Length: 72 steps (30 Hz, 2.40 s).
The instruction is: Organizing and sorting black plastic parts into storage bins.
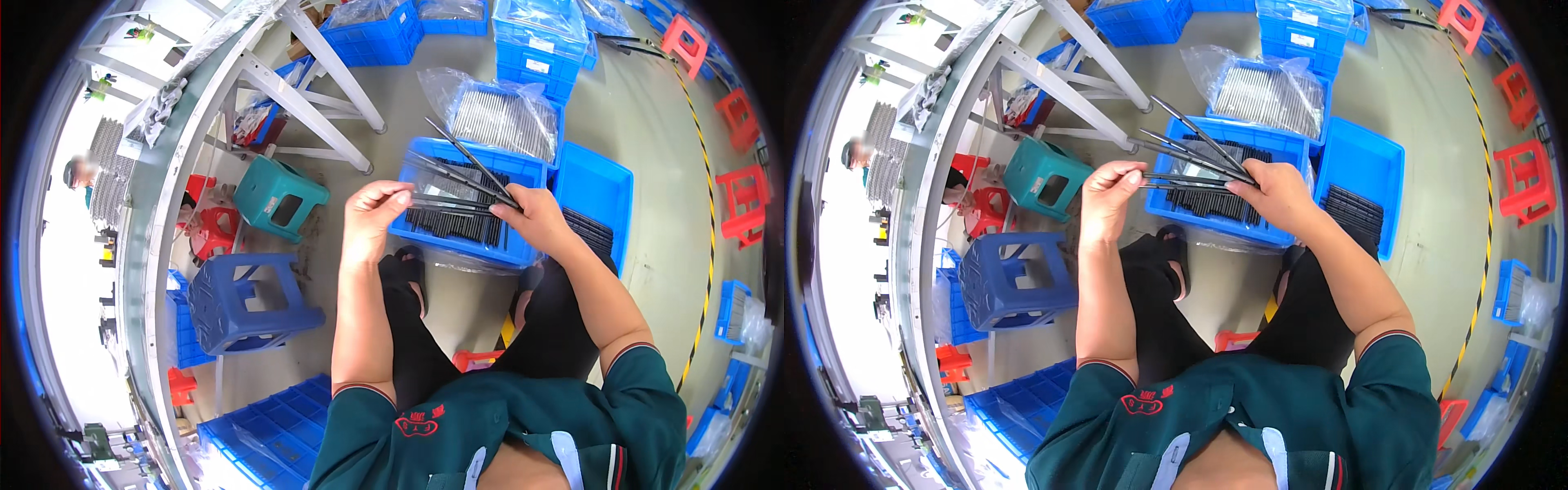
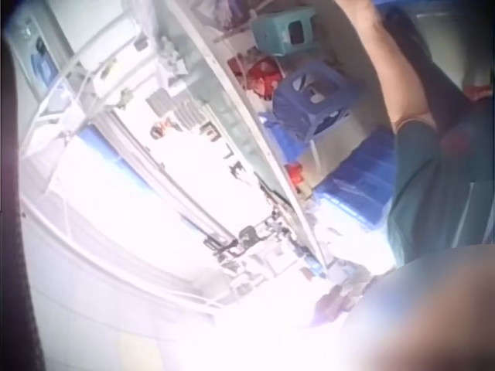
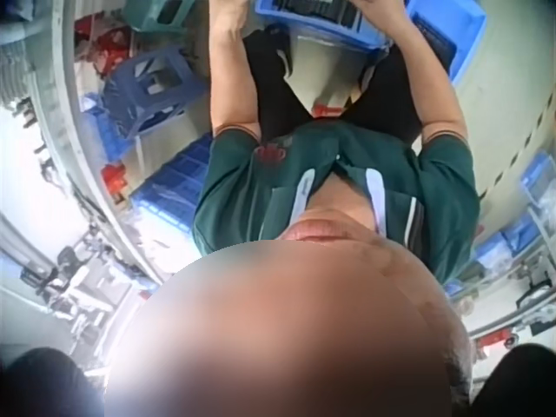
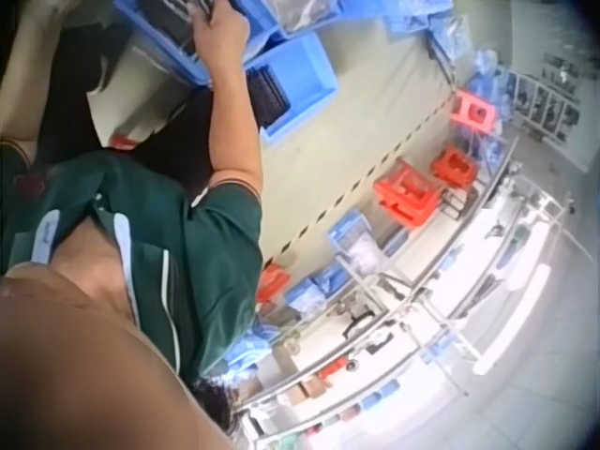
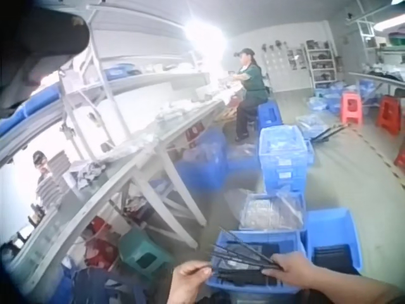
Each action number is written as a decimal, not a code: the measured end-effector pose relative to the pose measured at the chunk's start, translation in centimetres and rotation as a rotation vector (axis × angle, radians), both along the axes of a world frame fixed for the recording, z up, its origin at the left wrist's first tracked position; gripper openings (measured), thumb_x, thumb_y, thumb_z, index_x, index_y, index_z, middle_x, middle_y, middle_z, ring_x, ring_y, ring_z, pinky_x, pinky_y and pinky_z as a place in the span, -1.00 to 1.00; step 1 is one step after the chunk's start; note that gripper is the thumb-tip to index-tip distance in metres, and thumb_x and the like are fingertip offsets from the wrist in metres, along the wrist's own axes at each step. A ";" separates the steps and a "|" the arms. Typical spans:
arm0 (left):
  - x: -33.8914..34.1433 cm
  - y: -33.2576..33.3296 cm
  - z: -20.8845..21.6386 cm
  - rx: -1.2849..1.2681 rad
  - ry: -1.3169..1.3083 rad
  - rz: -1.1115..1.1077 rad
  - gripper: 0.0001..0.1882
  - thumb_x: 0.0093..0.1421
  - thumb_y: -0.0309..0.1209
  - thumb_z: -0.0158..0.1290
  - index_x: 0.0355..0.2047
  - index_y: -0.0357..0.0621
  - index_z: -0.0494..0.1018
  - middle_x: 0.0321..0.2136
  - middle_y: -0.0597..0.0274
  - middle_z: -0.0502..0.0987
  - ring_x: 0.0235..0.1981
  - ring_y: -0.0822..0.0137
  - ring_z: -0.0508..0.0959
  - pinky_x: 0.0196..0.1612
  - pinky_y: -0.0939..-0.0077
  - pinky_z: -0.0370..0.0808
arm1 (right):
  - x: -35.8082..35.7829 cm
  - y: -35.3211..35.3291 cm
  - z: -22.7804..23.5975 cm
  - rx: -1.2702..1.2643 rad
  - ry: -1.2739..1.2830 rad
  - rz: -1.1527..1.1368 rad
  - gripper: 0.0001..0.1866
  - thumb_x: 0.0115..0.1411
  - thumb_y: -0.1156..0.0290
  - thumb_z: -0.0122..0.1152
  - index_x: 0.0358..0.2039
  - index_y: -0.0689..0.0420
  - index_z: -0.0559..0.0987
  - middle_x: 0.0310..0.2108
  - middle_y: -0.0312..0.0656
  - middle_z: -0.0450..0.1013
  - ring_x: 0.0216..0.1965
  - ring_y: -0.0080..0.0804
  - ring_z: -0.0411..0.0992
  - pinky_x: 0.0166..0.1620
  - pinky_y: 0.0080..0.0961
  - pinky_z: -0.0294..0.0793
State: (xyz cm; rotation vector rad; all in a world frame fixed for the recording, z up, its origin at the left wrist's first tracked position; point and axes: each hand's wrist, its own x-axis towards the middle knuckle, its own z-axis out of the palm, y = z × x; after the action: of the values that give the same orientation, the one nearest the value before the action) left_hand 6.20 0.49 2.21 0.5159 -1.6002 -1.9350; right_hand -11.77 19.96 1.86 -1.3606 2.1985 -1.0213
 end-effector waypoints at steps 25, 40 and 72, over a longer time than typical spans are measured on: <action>0.6 -1.6 -0.3 0.233 0.144 -0.082 -0.88 0.06 -0.49 0.17 -0.40 -0.19 0.45 -0.47 0.18 0.51 -0.46 0.40 0.46 -0.33 0.60 0.41 | -0.3 0.6 0.6 0.263 -0.993 0.198 -0.81 0.18 0.28 0.12 -0.46 0.12 0.42 -0.64 -0.37 0.33 -0.62 -0.70 0.28 -0.60 -0.78 0.16; 0.1 -0.9 -1.0 0.441 0.482 -0.443 -0.90 0.07 -0.46 0.15 -0.39 -0.18 0.50 -0.50 0.18 0.52 -0.48 0.39 0.40 -0.32 0.49 0.31 | -0.4 1.0 1.2 0.226 -0.971 0.245 -0.75 0.12 0.22 0.18 -0.55 0.10 0.43 -0.71 -0.36 0.33 -0.68 -0.71 0.22 -0.64 -0.74 0.10; 0.7 0.2 1.1 0.103 -0.057 -0.128 -0.79 0.05 -0.42 0.17 -0.31 -0.25 0.52 -0.50 0.30 0.53 -0.48 0.52 0.44 -0.40 0.70 0.33 | -0.9 0.8 0.5 0.217 -1.007 0.197 -0.77 0.12 0.24 0.19 -0.50 0.11 0.43 -0.68 -0.37 0.32 -0.68 -0.70 0.23 -0.63 -0.77 0.13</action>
State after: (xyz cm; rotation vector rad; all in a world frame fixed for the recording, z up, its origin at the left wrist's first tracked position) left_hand 6.88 0.71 3.27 0.5258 -1.6107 -2.1239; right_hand -12.65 20.77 2.35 -0.6862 1.3349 -1.0301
